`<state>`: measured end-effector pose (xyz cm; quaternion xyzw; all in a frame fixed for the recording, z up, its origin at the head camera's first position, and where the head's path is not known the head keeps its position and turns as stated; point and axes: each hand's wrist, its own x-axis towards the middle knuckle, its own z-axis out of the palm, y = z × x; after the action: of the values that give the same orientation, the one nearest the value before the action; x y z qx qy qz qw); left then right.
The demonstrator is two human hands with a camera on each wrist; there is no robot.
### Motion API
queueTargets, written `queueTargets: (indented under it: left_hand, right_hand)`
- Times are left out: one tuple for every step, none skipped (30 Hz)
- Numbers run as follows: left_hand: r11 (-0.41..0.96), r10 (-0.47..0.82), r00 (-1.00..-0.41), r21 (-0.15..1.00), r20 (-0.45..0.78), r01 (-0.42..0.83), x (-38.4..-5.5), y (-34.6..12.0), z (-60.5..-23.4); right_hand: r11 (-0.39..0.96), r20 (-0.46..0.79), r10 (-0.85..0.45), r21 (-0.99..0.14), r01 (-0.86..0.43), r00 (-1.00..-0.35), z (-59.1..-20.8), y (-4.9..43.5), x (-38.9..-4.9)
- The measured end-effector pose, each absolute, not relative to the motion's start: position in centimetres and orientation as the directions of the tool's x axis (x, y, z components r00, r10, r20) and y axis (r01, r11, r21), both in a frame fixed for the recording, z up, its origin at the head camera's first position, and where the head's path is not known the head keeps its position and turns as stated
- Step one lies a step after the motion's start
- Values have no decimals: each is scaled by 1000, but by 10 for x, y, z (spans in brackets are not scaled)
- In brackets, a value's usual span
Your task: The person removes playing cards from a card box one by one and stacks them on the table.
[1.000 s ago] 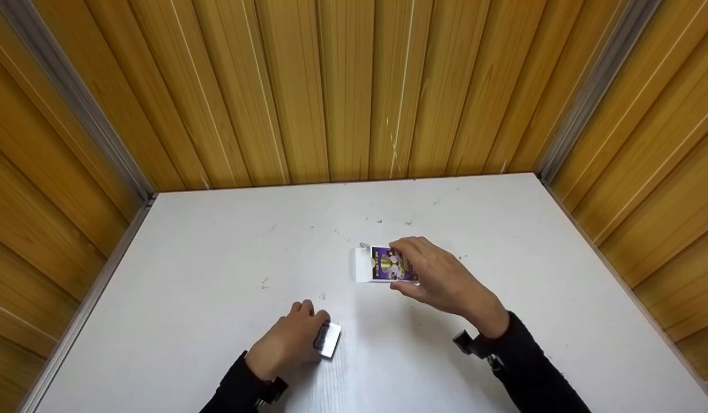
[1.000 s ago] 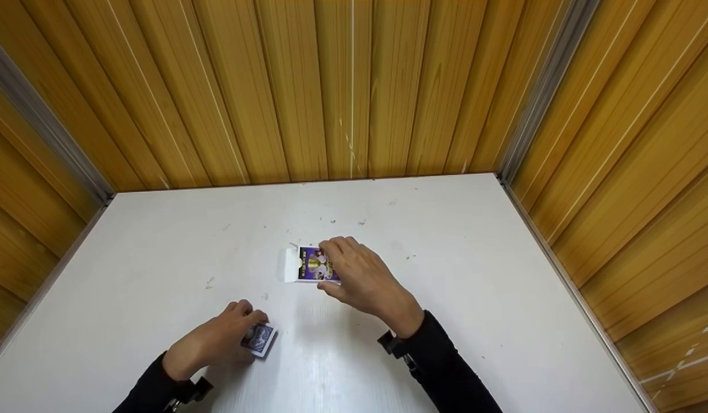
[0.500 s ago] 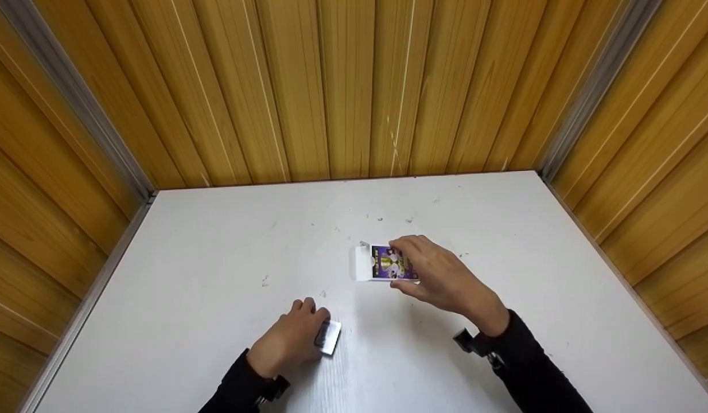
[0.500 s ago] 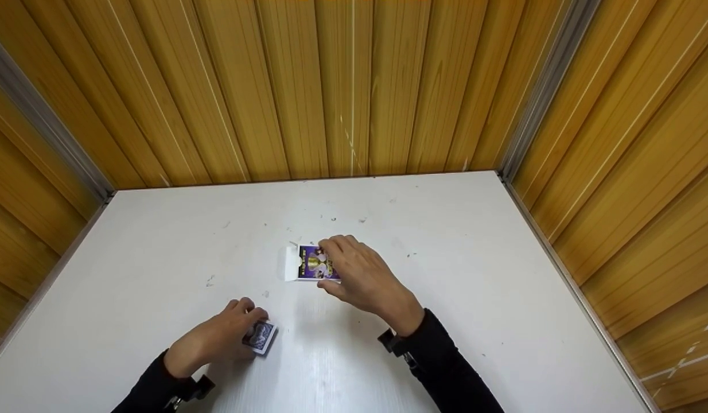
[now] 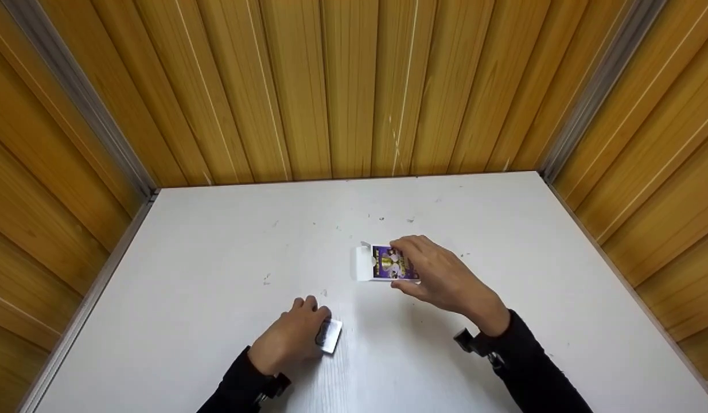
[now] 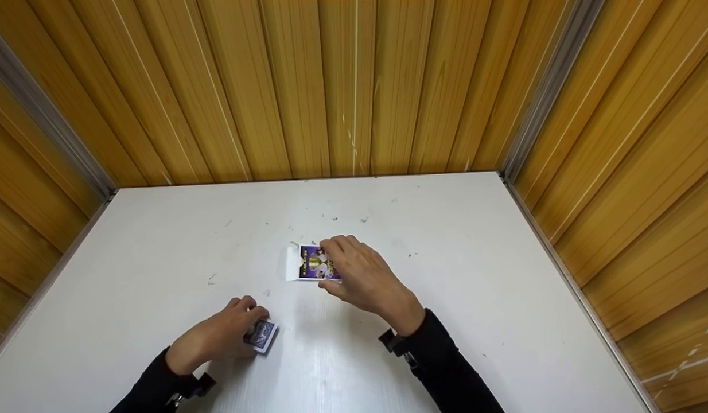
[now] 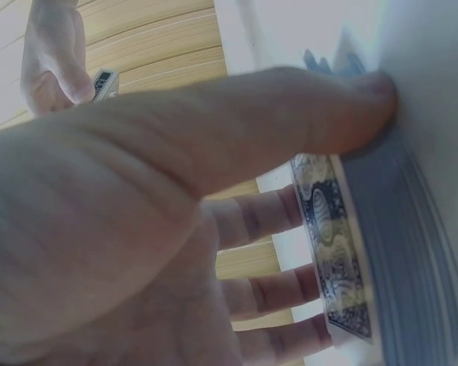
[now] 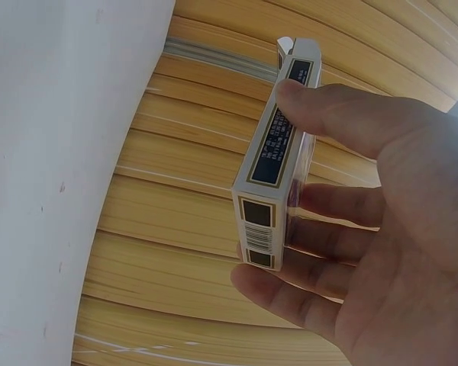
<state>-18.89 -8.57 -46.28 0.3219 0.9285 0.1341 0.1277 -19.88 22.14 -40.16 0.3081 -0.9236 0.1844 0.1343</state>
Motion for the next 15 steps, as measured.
queueTargets:
  left_hand:
    - [757,631,-760,333,-152,562,-189,-86,-463]
    - [756,632,-760,336,-152,562,-189,-86,-463]
    - [757,631,-760,334,-153,562,-189,-86,-464]
    - [758,630,-761,333,-152,561,-189,-86,-464]
    - [758,630,-761,334,-152,561,-190,-86,-464]
    - [756,631,-760,337,-152,561,-190,-86,-465]
    - [756,632,-760,336,-152,561,-190,-86,-465]
    - [755,633,-760,337,-149,563,-190,-86,-464]
    - [756,632,-760,335,-151,562,-190,-86,-464]
    - [755,634,-759,334,-150,564,-190,-86,-464]
    - [755,635,-758,329,-149,567,-190,-86,-464]
    - [754,637,-757,326,-146,571,-190,-86,-463]
    - [753,638,-757,323,-143,573,-190,-86,-463]
    - [752,639,-756,321,-141,576,-190,-86,-463]
    - [753,639,-755,318,-143,577,-191,-86,-463]
  right_hand:
    - [743,362,-518,-258,-617,-775,-402,222,-199]
    - [744,361,-517,-258,-616,-776,-402,222,-199]
    - [745,361,-515,-259,-614,-777,-402,222,-199]
    - [746,360,-515,-260,-613,-778,-403,222,-199]
    - [746,359,-514,-261,-613,-779,-403,222,-199]
    - [747,359,-514,-260,-612,-779,-403,222,-199]
    - [747,359,-514,-260,-612,-779,-403,222,-199]
    - [747,359,-514,-260,-612,-779,-403,222,-199]
    - [747,360,-514,-260,-612,-779,-402,222,-199]
    - [746,361,-514,-259,-613,-778,-402,222,-199]
    - [746,362,-514,-259,-614,-778,-402,222,-199]
    - [746,364,-514,-258,-614,-777,-403,222,-199]
    - [745,363,-514,-259,-614,-777,-403,222,-199]
    - [745,363,-515,-259,-615,-776,-403,222,-199]
    - [745,362,-515,-259,-615,-777,-403,222,-199]
